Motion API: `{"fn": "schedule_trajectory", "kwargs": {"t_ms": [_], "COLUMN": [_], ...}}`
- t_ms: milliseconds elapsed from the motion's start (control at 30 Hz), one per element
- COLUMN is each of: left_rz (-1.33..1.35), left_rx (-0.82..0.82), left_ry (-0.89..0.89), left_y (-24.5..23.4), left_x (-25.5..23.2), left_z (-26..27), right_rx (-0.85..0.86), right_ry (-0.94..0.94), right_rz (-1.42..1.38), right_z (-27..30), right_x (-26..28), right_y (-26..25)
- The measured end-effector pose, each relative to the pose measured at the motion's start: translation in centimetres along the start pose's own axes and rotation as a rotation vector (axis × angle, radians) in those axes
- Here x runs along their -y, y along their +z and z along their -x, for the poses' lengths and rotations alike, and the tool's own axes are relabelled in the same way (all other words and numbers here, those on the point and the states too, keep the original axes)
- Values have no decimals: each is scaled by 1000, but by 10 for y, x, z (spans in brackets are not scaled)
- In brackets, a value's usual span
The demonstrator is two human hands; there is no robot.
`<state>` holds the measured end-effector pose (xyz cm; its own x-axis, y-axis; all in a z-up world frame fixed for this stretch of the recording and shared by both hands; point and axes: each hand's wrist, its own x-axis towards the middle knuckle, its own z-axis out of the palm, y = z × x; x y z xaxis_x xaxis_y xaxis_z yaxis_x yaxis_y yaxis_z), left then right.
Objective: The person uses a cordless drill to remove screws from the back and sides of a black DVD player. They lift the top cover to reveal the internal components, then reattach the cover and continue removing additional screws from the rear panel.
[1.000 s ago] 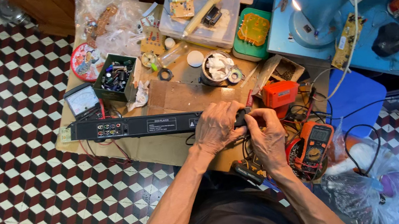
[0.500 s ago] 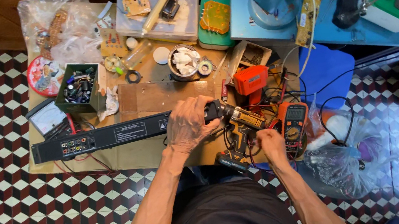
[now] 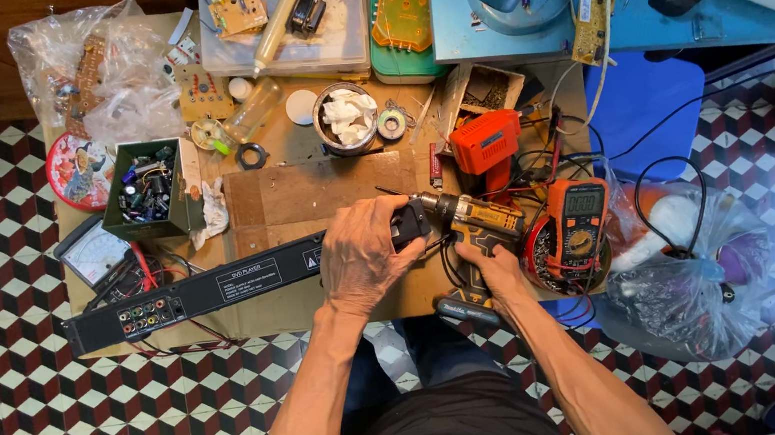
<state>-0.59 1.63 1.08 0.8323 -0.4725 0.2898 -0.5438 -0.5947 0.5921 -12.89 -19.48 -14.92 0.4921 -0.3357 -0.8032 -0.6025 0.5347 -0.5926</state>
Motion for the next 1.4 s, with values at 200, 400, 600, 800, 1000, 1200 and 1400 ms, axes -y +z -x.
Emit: {"fn": "schedule_trajectory", "kwargs": {"t_ms": [200,400,600,800,1000,1200,1400], "left_rz": [-5,0,40,22,26,148,208], "left_rx": [-21,-27,-51,-75,-51,-80,-106], "left_ry": [29,71,102,121,109,126,171], "left_y": [5,16,29,35,36,20,18], "left_x": [5,11,14,13,13,9,9], "left_z": [-2,-7,-9,-10,-8,-14,-15], "right_rx": [-44,-158,-164,-41,169,-262,-287], "right_ry": [-263,-415,-543,-619,-670,-595,-516], "right_rz": [135,106,-182,-398,-436,239,560], "right_z": [42,135,202,246,277,282,291], "right_x": [15,58,88,107,140,145,153], "right_y": [3,-15,-36,-14,2,2,3]}}
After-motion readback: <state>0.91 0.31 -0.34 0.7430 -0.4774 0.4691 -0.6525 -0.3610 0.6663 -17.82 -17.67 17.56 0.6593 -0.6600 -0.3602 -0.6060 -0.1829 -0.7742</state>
